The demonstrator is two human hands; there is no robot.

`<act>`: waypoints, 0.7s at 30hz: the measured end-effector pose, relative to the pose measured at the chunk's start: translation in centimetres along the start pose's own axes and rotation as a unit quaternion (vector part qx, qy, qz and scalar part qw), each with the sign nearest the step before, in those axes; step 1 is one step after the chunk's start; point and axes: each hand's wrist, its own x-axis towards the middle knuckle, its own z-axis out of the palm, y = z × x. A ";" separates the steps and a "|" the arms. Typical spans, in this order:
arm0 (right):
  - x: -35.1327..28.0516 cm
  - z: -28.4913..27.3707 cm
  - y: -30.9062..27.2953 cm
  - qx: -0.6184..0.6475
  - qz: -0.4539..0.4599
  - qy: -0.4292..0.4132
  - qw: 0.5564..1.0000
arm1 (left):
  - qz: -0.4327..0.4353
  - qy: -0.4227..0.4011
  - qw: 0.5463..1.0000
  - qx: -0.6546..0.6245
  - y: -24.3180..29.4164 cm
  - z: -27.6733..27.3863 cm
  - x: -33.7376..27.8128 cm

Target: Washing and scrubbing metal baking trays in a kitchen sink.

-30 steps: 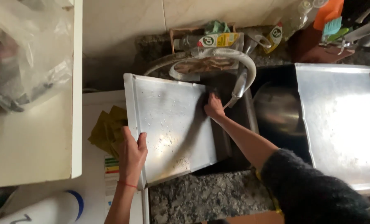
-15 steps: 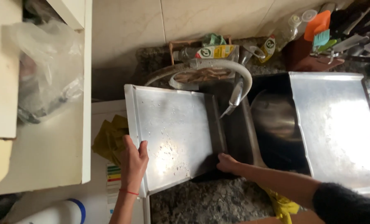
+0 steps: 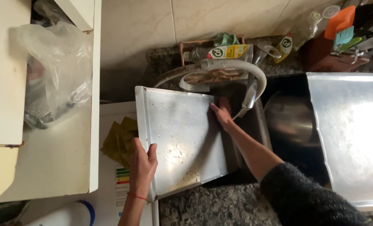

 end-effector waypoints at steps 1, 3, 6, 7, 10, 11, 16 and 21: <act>-1.5 0.6 -2.3 0.030 -0.031 0.038 0.998 | -0.032 -0.012 0.999 0.013 0.4 -0.1 0.1; -4.1 2.5 -7.2 0.058 -0.064 0.075 0.993 | -0.065 -0.022 0.997 0.024 0.7 -0.2 0.3; -10.4 4.6 -15.9 0.057 -0.251 0.073 0.964 | -0.016 -0.023 0.998 0.053 0.2 -0.1 -0.2; -12.7 3.9 -20.7 0.077 -0.285 0.029 0.955 | -0.021 -0.023 0.997 0.068 -0.1 0.1 0.0; -18.3 1.5 -27.5 0.081 -0.339 -0.045 0.936 | 0.015 0.000 0.998 0.063 -0.6 0.5 0.1; -19.9 0.8 -28.2 0.069 -0.358 -0.075 0.928 | 0.055 0.020 0.997 0.046 -0.8 0.5 0.1; -12.0 -0.6 -7.9 0.025 -0.207 -0.025 0.978 | -0.027 -0.009 0.999 0.035 0.1 0.1 0.1; -7.6 0.3 -3.6 0.007 -0.030 0.009 1.000 | -0.078 -0.029 0.996 0.030 0.7 -0.1 0.2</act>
